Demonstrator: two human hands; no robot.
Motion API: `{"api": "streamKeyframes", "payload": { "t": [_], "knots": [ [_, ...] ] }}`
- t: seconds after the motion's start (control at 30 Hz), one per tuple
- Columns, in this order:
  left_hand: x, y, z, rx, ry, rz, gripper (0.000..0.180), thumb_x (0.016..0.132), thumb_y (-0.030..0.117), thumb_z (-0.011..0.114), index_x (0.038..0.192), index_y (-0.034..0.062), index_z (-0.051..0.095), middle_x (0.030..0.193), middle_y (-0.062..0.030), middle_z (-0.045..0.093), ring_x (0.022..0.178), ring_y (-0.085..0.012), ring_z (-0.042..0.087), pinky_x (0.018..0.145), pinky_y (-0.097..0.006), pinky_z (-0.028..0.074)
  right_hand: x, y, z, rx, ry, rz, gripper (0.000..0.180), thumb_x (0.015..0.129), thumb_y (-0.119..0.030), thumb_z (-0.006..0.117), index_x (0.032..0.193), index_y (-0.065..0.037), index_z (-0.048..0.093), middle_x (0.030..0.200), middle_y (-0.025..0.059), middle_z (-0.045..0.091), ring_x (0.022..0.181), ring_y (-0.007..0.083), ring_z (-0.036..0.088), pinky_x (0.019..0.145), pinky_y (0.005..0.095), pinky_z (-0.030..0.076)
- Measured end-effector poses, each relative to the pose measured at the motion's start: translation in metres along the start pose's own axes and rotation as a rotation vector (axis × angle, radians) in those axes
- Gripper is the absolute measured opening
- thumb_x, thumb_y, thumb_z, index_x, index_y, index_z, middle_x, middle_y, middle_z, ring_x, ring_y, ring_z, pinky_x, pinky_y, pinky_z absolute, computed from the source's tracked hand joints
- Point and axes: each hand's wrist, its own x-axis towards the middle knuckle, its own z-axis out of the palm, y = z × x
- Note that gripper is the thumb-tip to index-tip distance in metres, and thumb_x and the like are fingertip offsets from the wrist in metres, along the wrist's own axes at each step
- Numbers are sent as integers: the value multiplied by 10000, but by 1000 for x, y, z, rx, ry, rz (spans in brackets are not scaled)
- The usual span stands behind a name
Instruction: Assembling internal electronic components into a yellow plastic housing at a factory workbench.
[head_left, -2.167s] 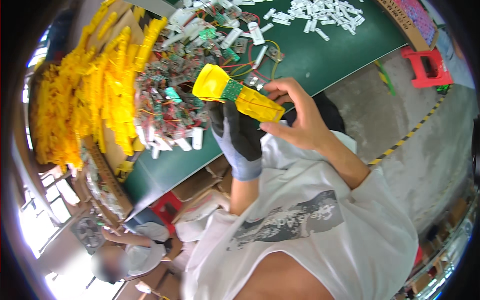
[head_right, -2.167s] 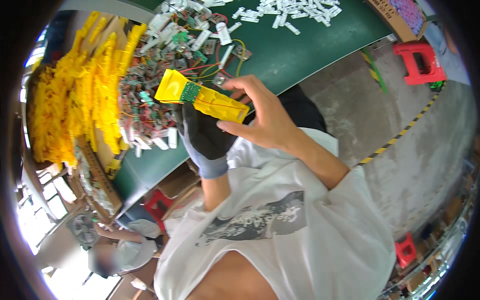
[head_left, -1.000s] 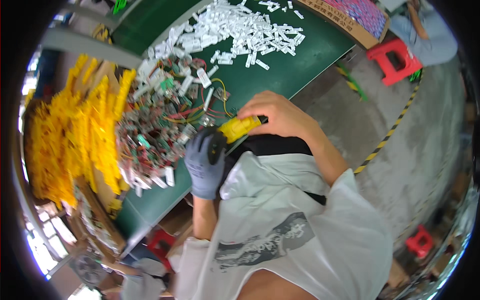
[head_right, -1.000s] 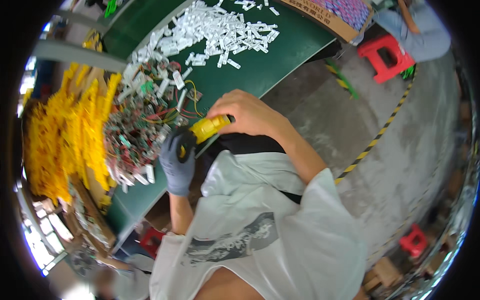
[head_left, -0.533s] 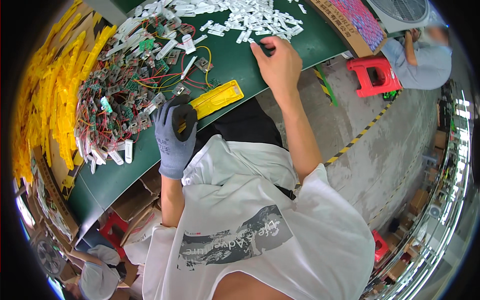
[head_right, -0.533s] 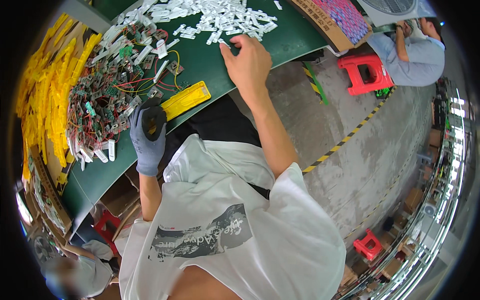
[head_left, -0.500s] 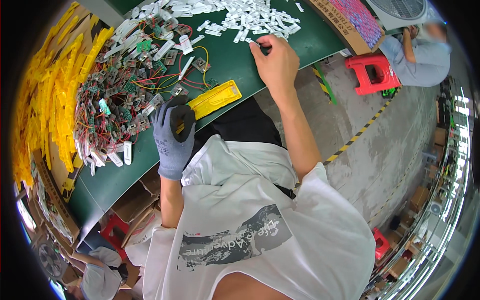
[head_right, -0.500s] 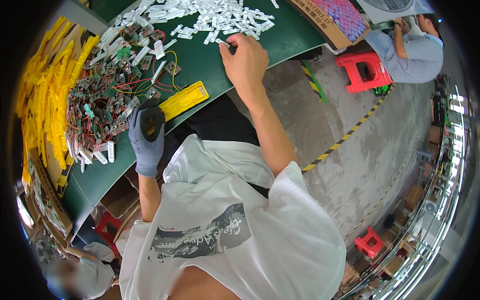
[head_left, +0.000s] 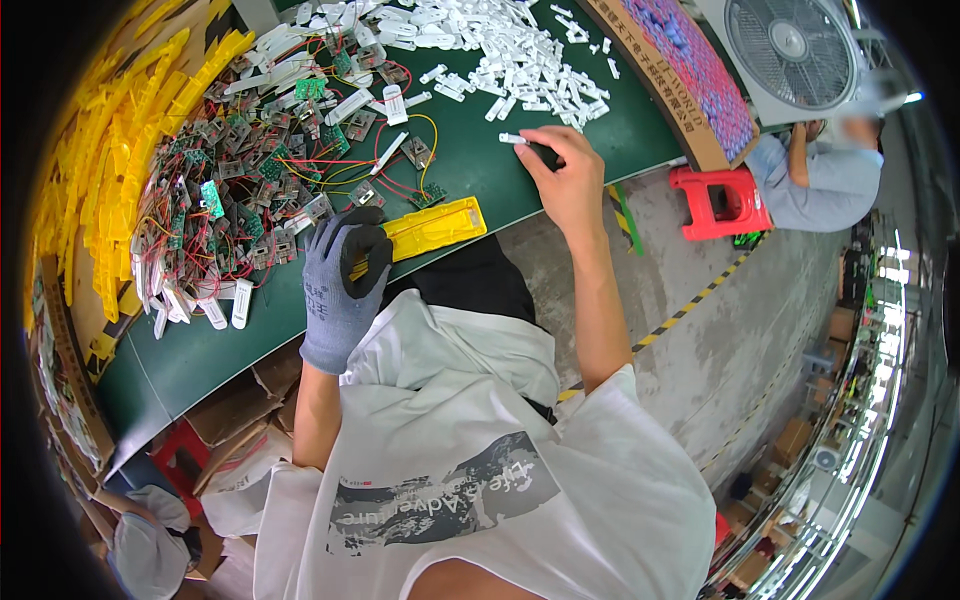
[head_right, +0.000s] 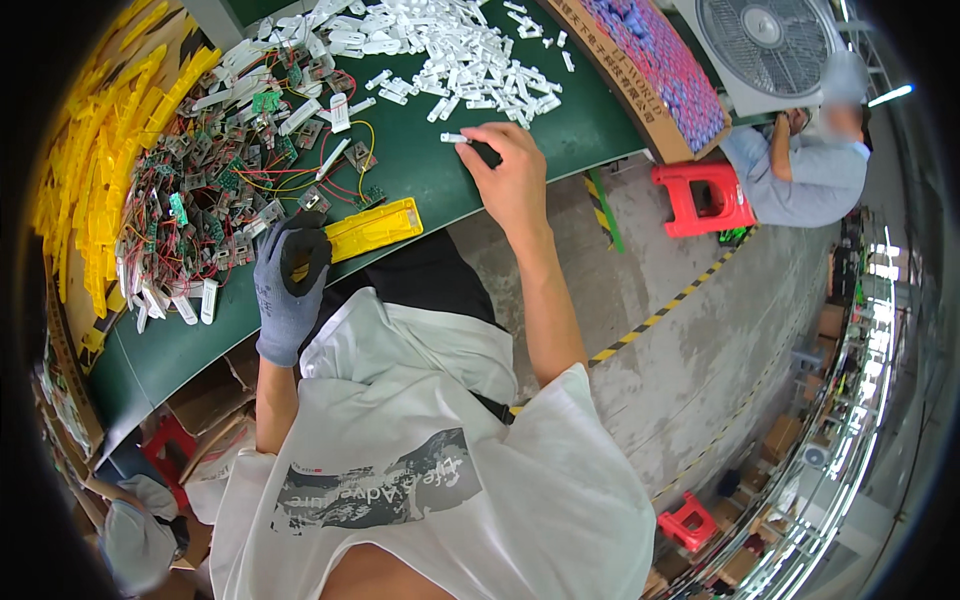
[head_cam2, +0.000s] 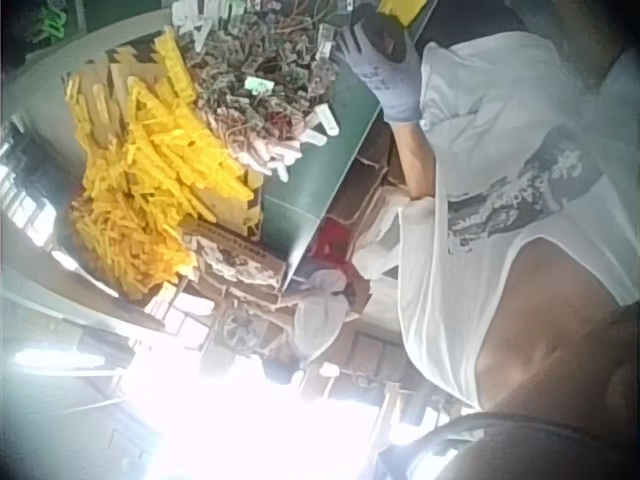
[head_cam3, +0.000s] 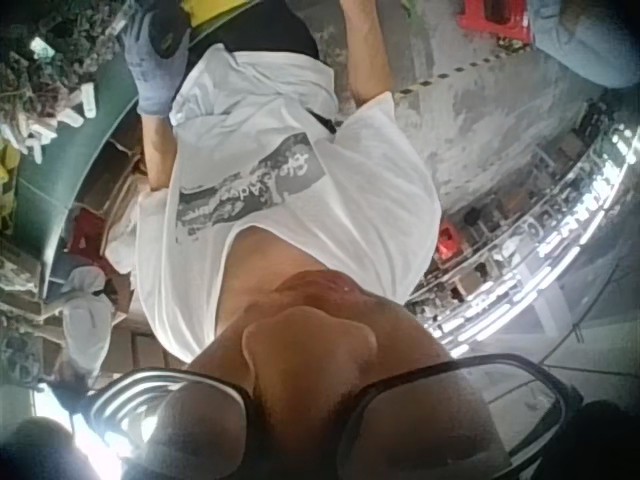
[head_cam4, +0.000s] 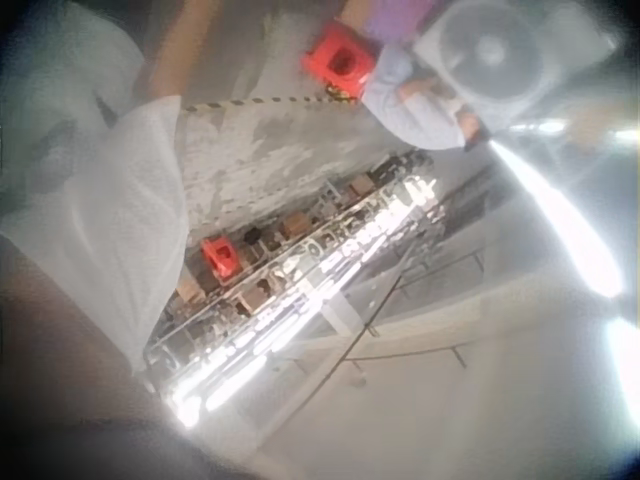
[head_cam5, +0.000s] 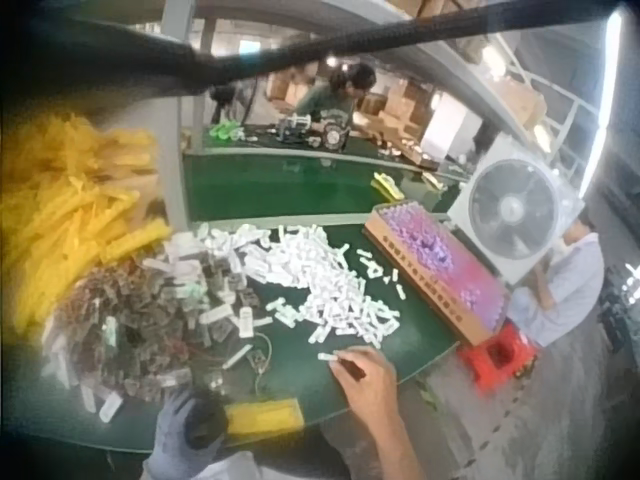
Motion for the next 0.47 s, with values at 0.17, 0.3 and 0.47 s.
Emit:
{"api": "streamKeyframes", "payload": {
  "t": [0.17, 0.3, 0.47],
  "knots": [
    [3, 2, 2, -26, 7, -18, 217, 725, 35, 682, 913, 66, 578, 1025, -120, 617, 954, -341, 549, 843, -404, 412, 3, 0, -6, 25, -92, 112, 126, 763, -68, 728, 881, -47, 690, 893, 88, 675, 834, 251, 632, 724, 338, 494],
    [3, 3, 3, -17, 9, 20, 229, 715, 35, 685, 911, 58, 568, 1040, -129, 605, 966, -353, 538, 855, -418, 413, -3, 2, -6, 59, -35, 101, 99, 788, -57, 717, 876, -29, 680, 876, 97, 686, 768, 218, 645, 685, 308, 496],
    [-3, -1, -1, -35, 16, -22, 235, 716, 36, 686, 919, 67, 573, 1073, -130, 605, 999, -344, 541, 880, -433, 411, -15, 8, 0, 285, -36, 137, 87, 802, -64, 727, 884, -42, 706, 833, 55, 704, 656, 147, 619, 646, 243, 494]
  ]
}}
